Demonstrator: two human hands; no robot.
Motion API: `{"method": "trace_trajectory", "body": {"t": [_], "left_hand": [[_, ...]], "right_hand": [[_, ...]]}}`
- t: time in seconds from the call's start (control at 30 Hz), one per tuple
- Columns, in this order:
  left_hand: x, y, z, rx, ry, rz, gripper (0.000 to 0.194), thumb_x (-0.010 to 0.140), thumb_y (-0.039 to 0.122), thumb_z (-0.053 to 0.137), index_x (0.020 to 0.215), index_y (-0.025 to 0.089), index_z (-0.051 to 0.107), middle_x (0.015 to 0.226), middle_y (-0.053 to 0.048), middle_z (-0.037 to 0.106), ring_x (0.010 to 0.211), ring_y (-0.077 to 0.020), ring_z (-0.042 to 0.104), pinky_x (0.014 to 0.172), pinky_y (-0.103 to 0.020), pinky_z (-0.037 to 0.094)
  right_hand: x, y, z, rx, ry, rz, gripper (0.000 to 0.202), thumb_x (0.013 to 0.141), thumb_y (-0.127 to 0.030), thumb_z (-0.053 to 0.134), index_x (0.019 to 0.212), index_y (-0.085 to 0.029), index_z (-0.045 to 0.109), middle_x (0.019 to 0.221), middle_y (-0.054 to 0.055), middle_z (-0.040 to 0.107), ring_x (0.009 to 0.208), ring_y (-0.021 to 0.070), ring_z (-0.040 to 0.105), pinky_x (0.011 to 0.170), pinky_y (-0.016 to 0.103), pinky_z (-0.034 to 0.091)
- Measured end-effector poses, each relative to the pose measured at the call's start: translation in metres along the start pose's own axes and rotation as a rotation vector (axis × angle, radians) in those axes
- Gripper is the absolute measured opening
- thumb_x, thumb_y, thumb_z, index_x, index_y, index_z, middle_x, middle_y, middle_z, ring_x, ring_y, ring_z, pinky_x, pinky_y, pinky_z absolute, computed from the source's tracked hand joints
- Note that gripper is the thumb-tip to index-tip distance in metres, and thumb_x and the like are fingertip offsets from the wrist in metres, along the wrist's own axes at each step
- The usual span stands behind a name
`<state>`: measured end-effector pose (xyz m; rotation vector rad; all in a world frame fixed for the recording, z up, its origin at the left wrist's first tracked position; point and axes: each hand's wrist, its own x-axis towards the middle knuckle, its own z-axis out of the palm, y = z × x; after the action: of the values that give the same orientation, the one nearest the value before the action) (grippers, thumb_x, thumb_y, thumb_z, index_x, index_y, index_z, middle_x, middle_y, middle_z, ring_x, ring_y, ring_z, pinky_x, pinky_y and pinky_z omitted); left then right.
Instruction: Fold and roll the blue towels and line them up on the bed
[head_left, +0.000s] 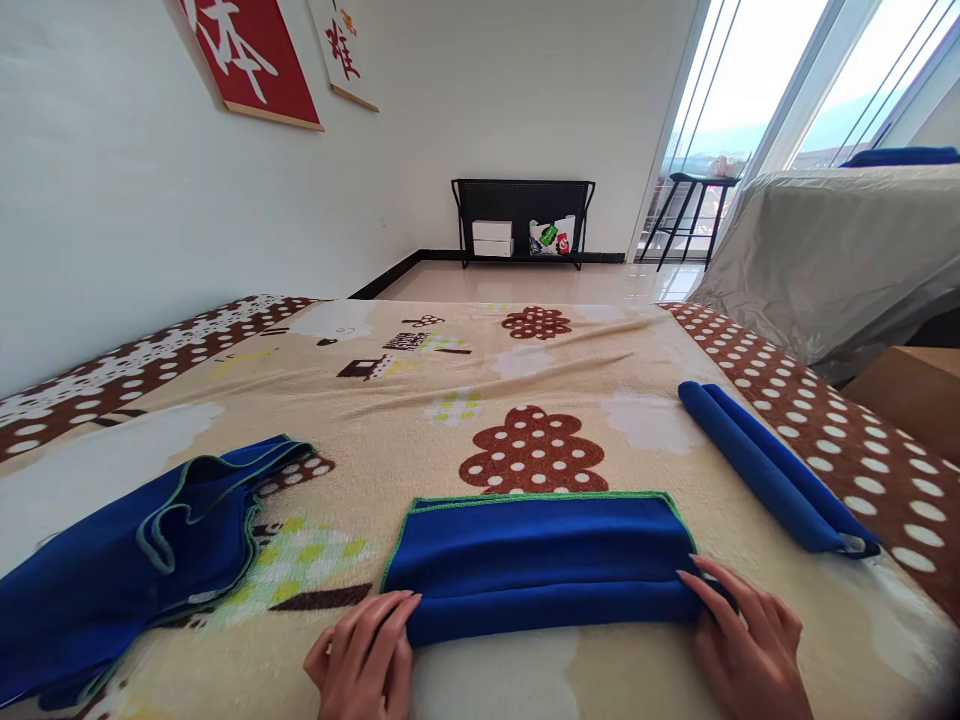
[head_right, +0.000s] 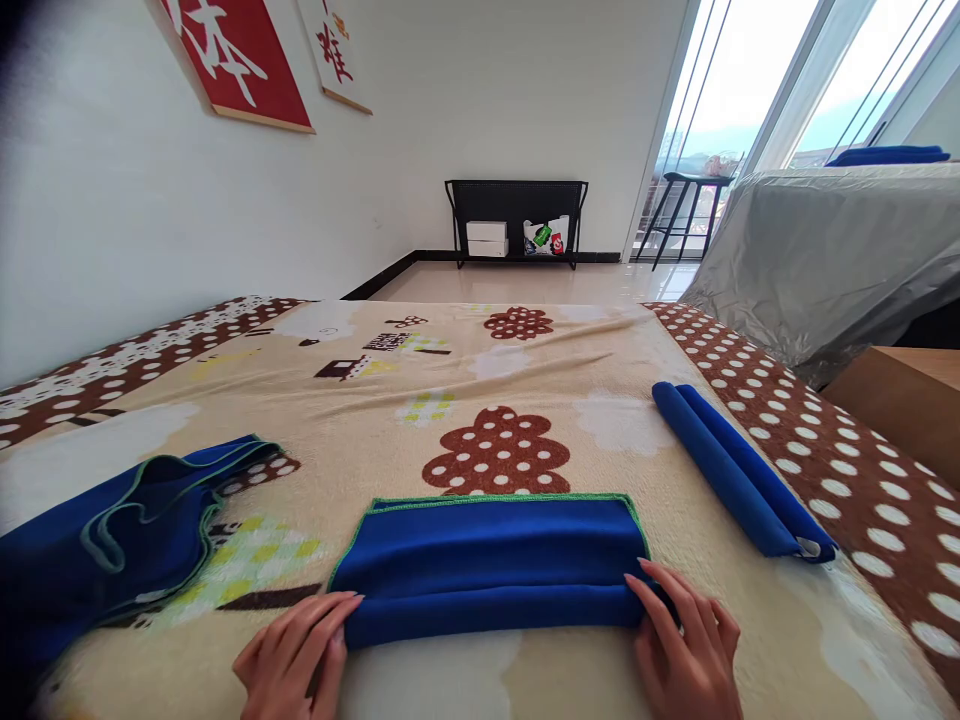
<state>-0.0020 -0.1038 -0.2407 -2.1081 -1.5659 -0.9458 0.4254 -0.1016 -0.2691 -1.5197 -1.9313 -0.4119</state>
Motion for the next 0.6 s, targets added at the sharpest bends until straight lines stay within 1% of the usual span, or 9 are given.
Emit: {"method": "trace_trajectory", "body": {"t": [0.07, 0.17, 0.23, 0.3, 0.37, 0.43, 0.5, 0.6], "left_hand": [[0.004, 0.021, 0.003, -0.024, -0.029, 0.064, 0.049, 0.089, 0.012, 0.052, 0.134, 0.032, 0.057, 0.107, -0.001, 0.074, 0.099, -0.0197, 0.067, 0.099, -0.036, 0.033], [0.01, 0.055, 0.013, -0.061, -0.076, 0.117, 0.052, 0.089, 0.008, 0.049, 0.135, 0.031, 0.058, 0.112, -0.002, 0.073, 0.106, -0.0187, 0.068, 0.102, -0.034, 0.034], [0.016, 0.073, 0.022, -0.084, -0.108, 0.177, 0.056, 0.088, 0.004, 0.046, 0.138, 0.029, 0.056, 0.117, -0.004, 0.073, 0.112, -0.0184, 0.066, 0.103, -0.033, 0.036], [0.023, 0.085, 0.03, -0.117, -0.146, 0.294, 0.059, 0.088, 0.003, 0.042, 0.141, 0.025, 0.053, 0.122, -0.005, 0.071, 0.118, -0.0178, 0.063, 0.104, -0.031, 0.038], [0.032, 0.092, 0.038, -0.134, -0.171, 0.388, 0.06, 0.087, 0.003, 0.038, 0.143, 0.02, 0.052, 0.127, -0.006, 0.069, 0.122, -0.0166, 0.06, 0.105, -0.029, 0.04], [0.039, 0.095, 0.043, -0.097, -0.184, 0.417, 0.059, 0.087, 0.003, 0.038, 0.142, 0.017, 0.052, 0.131, -0.005, 0.067, 0.124, -0.0155, 0.058, 0.105, -0.029, 0.04], [0.043, 0.095, 0.045, -0.024, -0.198, 0.408, 0.052, 0.09, 0.009, 0.042, 0.141, 0.018, 0.053, 0.135, -0.003, 0.065, 0.125, -0.0152, 0.057, 0.104, -0.029, 0.041], [0.045, 0.091, 0.042, 0.055, -0.223, 0.391, 0.046, 0.095, 0.027, 0.049, 0.141, 0.02, 0.053, 0.14, -0.002, 0.061, 0.128, -0.0165, 0.055, 0.103, -0.031, 0.04]], "right_hand": [[0.002, -0.013, 0.0, 0.005, 0.002, -0.028, 0.043, 0.086, -0.022, 0.051, 0.126, -0.032, 0.058, 0.129, 0.005, 0.064, 0.112, 0.0254, 0.064, 0.104, 0.045, 0.032], [0.009, -0.036, 0.004, 0.005, 0.027, -0.073, 0.051, 0.083, -0.016, 0.051, 0.13, -0.034, 0.059, 0.126, 0.002, 0.067, 0.109, 0.0228, 0.067, 0.105, 0.041, 0.03], [0.015, -0.051, 0.008, 0.031, 0.016, -0.149, 0.057, 0.082, -0.012, 0.051, 0.135, -0.032, 0.057, 0.125, 0.001, 0.068, 0.11, 0.0208, 0.067, 0.103, 0.037, 0.032], [0.022, -0.063, 0.012, 0.074, -0.024, -0.259, 0.059, 0.083, -0.01, 0.05, 0.139, -0.029, 0.054, 0.126, 0.001, 0.068, 0.114, 0.0188, 0.065, 0.101, 0.033, 0.034], [0.029, -0.072, 0.015, 0.104, -0.081, -0.376, 0.056, 0.086, -0.011, 0.047, 0.139, -0.027, 0.054, 0.131, 0.001, 0.066, 0.119, 0.0171, 0.062, 0.102, 0.031, 0.035], [0.035, -0.077, 0.018, 0.101, -0.135, -0.431, 0.052, 0.089, -0.012, 0.046, 0.139, -0.025, 0.055, 0.137, 0.0, 0.062, 0.123, 0.0161, 0.06, 0.105, 0.03, 0.034], [0.04, -0.079, 0.019, 0.076, -0.174, -0.409, 0.047, 0.093, -0.017, 0.048, 0.139, -0.023, 0.054, 0.14, 0.0, 0.059, 0.125, 0.0161, 0.058, 0.107, 0.031, 0.034], [0.044, -0.078, 0.021, 0.026, -0.192, -0.315, 0.047, 0.096, -0.033, 0.053, 0.142, -0.021, 0.051, 0.139, 0.001, 0.06, 0.124, 0.0179, 0.059, 0.108, 0.034, 0.034]]}}
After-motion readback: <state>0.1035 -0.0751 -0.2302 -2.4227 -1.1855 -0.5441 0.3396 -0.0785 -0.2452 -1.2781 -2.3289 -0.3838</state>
